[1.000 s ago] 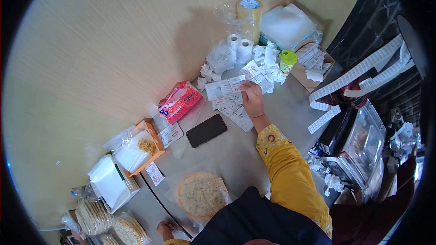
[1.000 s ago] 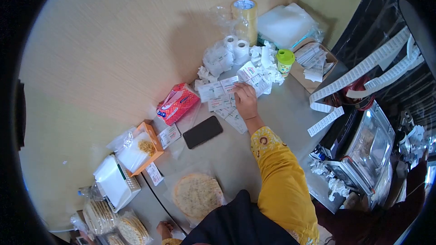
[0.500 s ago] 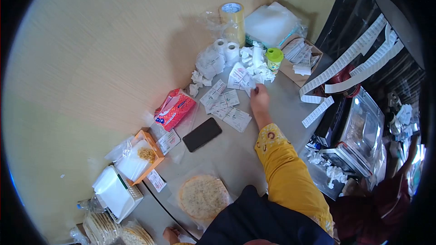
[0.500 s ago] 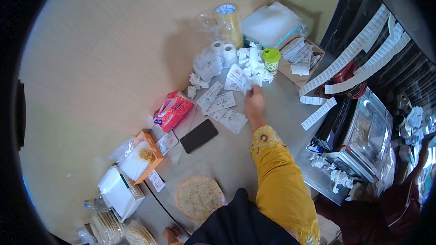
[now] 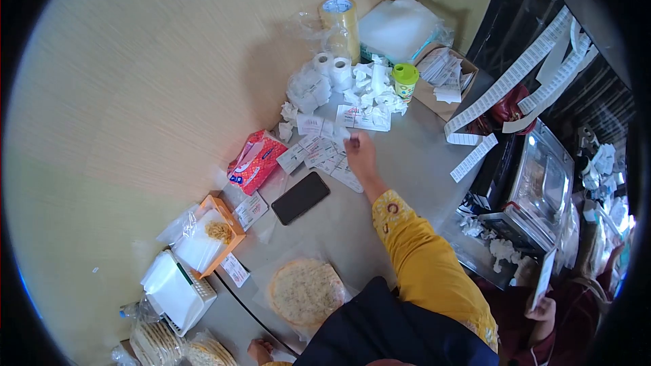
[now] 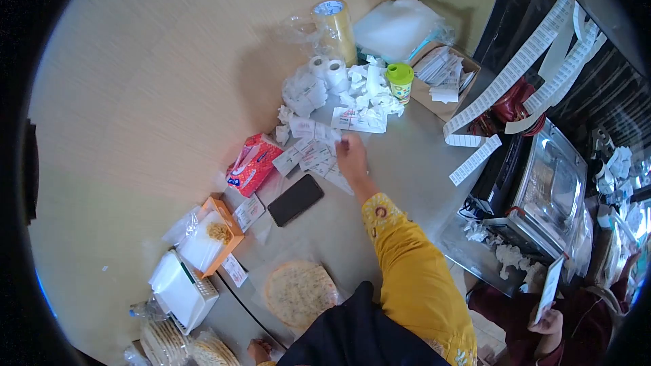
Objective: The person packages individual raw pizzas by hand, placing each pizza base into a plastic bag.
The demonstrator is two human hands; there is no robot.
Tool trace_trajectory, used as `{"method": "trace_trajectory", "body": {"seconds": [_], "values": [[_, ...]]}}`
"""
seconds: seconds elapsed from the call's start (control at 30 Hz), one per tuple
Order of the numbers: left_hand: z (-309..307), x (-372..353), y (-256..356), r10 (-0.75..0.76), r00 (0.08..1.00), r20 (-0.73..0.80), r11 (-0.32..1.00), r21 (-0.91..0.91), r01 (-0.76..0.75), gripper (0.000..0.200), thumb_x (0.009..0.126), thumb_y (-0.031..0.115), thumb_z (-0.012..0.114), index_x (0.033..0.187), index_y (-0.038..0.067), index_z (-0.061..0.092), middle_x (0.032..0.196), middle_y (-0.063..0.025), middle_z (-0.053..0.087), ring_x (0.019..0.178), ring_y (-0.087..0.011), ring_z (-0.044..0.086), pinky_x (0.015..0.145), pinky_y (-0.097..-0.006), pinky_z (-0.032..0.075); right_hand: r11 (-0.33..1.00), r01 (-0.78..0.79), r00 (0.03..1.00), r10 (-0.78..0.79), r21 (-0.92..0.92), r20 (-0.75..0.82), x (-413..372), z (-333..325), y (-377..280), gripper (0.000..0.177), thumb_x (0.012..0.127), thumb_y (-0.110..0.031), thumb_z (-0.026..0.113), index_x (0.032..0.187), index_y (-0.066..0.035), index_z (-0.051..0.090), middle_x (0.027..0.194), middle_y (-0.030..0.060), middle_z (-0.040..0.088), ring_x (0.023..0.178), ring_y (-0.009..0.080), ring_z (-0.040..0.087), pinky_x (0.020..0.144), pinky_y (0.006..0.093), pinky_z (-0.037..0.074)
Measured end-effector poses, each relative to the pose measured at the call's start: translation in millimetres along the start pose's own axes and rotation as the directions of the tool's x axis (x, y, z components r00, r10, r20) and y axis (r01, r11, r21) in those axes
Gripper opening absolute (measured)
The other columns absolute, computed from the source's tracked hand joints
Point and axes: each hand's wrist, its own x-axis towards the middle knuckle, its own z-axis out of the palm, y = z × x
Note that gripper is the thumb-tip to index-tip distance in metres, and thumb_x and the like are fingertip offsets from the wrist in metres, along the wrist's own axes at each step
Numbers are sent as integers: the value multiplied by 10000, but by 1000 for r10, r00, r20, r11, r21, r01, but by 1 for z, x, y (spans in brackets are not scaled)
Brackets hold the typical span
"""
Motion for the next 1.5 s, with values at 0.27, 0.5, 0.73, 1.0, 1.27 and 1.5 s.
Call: {"method": "trace_trajectory", "body": {"seconds": [0.27, 0.5, 0.73, 1.0, 1.27, 1.5], "values": [[-1, 28, -17, -49, 999, -19, 998, -41, 48, 221, 748, 166, 469, 629, -15, 515, 463, -142, 492, 340, -247, 465, 296, -353, 389, 527, 99, 987, 56, -844, 150, 63, -52, 11, 380, 790, -111, 526, 1168, -87, 561, 1258, 95, 480, 1141, 267, 452, 922, 415, 385], [7, 21, -6, -32, 999, 1, 999, -22, 32, 220, 747, 163, 468, 627, -15, 512, 463, -139, 488, 341, -246, 462, 296, -353, 389, 460, -101, 968, 252, -882, 20, 80, -59, 9, 489, 816, -230, 559, 1272, -89, 458, 1352, 77, 356, 1246, 279, 337, 1007, 478, 289], [6, 17, 0, -8, 1000, 8, 1000, -5, 8, 219, 747, 160, 466, 624, -16, 509, 462, -136, 485, 342, -245, 460, 297, -353, 389, 413, -104, 897, 432, -905, 95, 105, -70, -30, 719, 677, -419, 734, 1250, -71, 476, 1325, 87, 382, 1245, 322, 354, 988, 464, 352], [8, 16, 0, -2, 1000, 24, 1000, -23, 2, 217, 746, 157, 465, 622, -16, 506, 461, -133, 480, 343, -243, 457, 298, -353, 388, 564, -20, 961, 237, -826, 139, 107, -76, 2, 610, 561, -266, 825, 1064, -32, 572, 1096, 145, 551, 1090, 287, 509, 910, 389, 438], [3, 16, -3, 29, 998, 47, 999, -40, -28, 216, 746, 154, 463, 619, -16, 503, 460, -130, 476, 344, -242, 454, 298, -353, 388, 910, -1, 999, 22, -415, 45, 66, -119, -8, 302, 589, -86, 781, 736, -33, 523, 683, 80, 570, 599, 193, 549, 544, 319, 459], [0, 45, -26, 0, 997, 78, 991, -135, 10, 208, 738, 142, 456, 611, -19, 496, 460, -129, 474, 339, -244, 458, 301, -358, 390, 988, -134, 981, 144, -79, 129, 0, -166, -14, 294, 662, -37, 761, 720, -58, 473, 677, 36, 562, 547, 116, 524, 445, 251, 418]]}}
